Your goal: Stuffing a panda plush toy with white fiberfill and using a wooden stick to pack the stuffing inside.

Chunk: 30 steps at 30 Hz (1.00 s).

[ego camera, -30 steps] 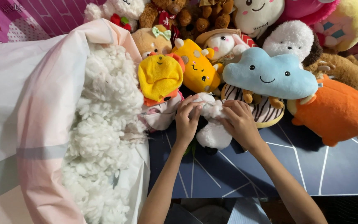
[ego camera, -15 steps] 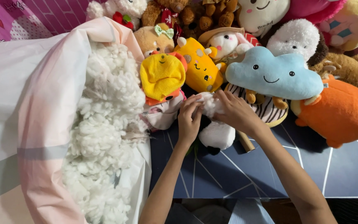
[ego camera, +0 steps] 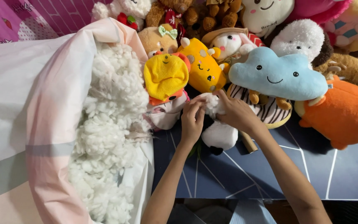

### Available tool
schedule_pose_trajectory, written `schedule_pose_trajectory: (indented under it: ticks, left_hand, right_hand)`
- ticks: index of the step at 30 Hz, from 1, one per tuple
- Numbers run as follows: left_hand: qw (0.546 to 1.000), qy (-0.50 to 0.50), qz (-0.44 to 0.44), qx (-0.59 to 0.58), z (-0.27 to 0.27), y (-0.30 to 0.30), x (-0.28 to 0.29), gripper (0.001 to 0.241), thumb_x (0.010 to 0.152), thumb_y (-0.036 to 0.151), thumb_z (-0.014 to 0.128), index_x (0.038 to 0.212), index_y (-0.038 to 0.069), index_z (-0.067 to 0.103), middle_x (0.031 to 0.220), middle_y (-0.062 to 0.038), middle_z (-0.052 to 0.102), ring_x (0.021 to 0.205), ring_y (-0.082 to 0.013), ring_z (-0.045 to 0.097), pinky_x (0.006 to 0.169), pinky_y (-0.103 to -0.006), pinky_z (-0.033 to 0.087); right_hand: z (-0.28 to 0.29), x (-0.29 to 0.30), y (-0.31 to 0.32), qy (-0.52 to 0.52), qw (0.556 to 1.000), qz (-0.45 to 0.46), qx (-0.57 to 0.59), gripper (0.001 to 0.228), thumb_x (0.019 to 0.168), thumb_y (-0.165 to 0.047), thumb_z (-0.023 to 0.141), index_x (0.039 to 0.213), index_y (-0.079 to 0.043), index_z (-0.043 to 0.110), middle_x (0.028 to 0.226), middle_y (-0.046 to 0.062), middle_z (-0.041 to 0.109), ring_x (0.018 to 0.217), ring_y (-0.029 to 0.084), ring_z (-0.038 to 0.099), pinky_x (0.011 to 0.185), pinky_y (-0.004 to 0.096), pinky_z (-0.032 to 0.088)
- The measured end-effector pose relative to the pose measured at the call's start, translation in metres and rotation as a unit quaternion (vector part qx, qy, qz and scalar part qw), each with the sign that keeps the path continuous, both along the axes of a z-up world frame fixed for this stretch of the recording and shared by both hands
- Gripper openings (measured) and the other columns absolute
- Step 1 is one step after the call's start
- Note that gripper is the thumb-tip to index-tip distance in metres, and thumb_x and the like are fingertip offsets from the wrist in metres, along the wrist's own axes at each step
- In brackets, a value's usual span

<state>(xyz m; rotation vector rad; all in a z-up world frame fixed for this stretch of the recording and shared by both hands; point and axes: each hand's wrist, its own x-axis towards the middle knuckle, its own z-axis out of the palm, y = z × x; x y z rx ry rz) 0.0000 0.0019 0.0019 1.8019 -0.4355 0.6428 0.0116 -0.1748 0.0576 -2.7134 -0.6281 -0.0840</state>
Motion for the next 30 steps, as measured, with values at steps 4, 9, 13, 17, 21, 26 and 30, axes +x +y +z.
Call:
schedule_pose_trajectory:
  ticks: [4,9,13,17,21,26,30]
  left_hand:
    - [1.0,0.002,0.0,0.006,0.008,0.002,-0.003,0.016,0.105,0.01,0.055,0.11,0.009,0.07,0.107,-0.002,0.068,0.118,-0.024,0.061,0.102,-0.0409,0.051]
    - [1.0,-0.026,0.002,0.009,0.014,0.0,-0.005,0.016,0.106,0.011,0.054,0.103,0.005,0.069,0.105,-0.007,0.068,0.117,-0.0272,0.062,0.103,-0.0435,0.049]
    - [1.0,-0.015,-0.008,-0.001,0.013,0.004,-0.003,0.019,0.108,0.015,0.053,0.104,0.01,0.07,0.105,-0.003,0.069,0.117,-0.0221,0.062,0.103,-0.0404,0.05]
    - [1.0,-0.009,-0.009,-0.018,0.011,0.002,-0.003,0.019,0.108,0.018,0.053,0.103,0.011,0.07,0.104,-0.002,0.07,0.113,-0.0218,0.063,0.1,-0.0394,0.052]
    - [0.999,0.013,-0.023,-0.034,0.007,0.002,-0.001,0.023,0.109,0.022,0.051,0.104,0.012,0.071,0.108,-0.001,0.071,0.123,-0.024,0.061,0.11,-0.0443,0.044]
    - [0.998,0.026,-0.027,-0.06,-0.002,-0.001,0.001,0.023,0.109,0.024,0.053,0.104,0.011,0.071,0.109,-0.002,0.072,0.125,-0.0249,0.06,0.115,-0.0482,0.039]
    - [0.997,0.029,-0.04,-0.057,-0.005,-0.001,0.003,0.024,0.109,0.028,0.053,0.104,0.015,0.072,0.112,0.001,0.072,0.127,-0.0232,0.06,0.12,-0.0542,0.025]
  right_hand:
    - [0.052,-0.038,-0.003,0.037,0.99,0.08,0.114,0.081,0.088,-0.009,0.071,0.159,-0.017,0.033,0.14,0.03,0.051,0.102,0.063,0.063,0.078,0.073,0.055]
    - [0.003,-0.021,-0.016,-0.157,0.971,0.136,0.119,0.047,0.095,-0.021,0.074,0.14,-0.015,0.067,0.132,0.01,0.068,0.119,0.036,0.065,0.089,0.049,0.051]
    - [-0.011,-0.017,-0.017,-0.187,0.964,0.14,0.127,0.029,0.093,-0.011,0.074,0.121,-0.017,0.077,0.115,0.004,0.074,0.111,0.029,0.067,0.088,0.043,0.051]
    - [-0.026,-0.007,-0.026,-0.159,0.973,0.127,0.11,0.018,0.092,-0.012,0.075,0.109,-0.016,0.076,0.099,0.002,0.075,0.11,0.026,0.067,0.089,0.042,0.049]
    - [-0.018,-0.005,-0.018,-0.081,0.99,0.086,0.072,0.011,0.088,-0.012,0.078,0.098,-0.009,0.073,0.098,0.008,0.073,0.108,0.033,0.068,0.086,0.046,0.053]
    - [-0.013,0.001,-0.009,-0.025,0.999,0.035,0.031,0.02,0.084,-0.01,0.078,0.101,-0.013,0.07,0.12,0.007,0.059,0.102,0.041,0.069,0.077,0.054,0.06]
    - [-0.023,0.018,-0.001,0.039,0.999,-0.014,0.026,0.052,0.079,0.007,0.067,0.121,-0.014,0.044,0.116,0.022,0.062,0.084,0.053,0.072,0.067,0.059,0.059]
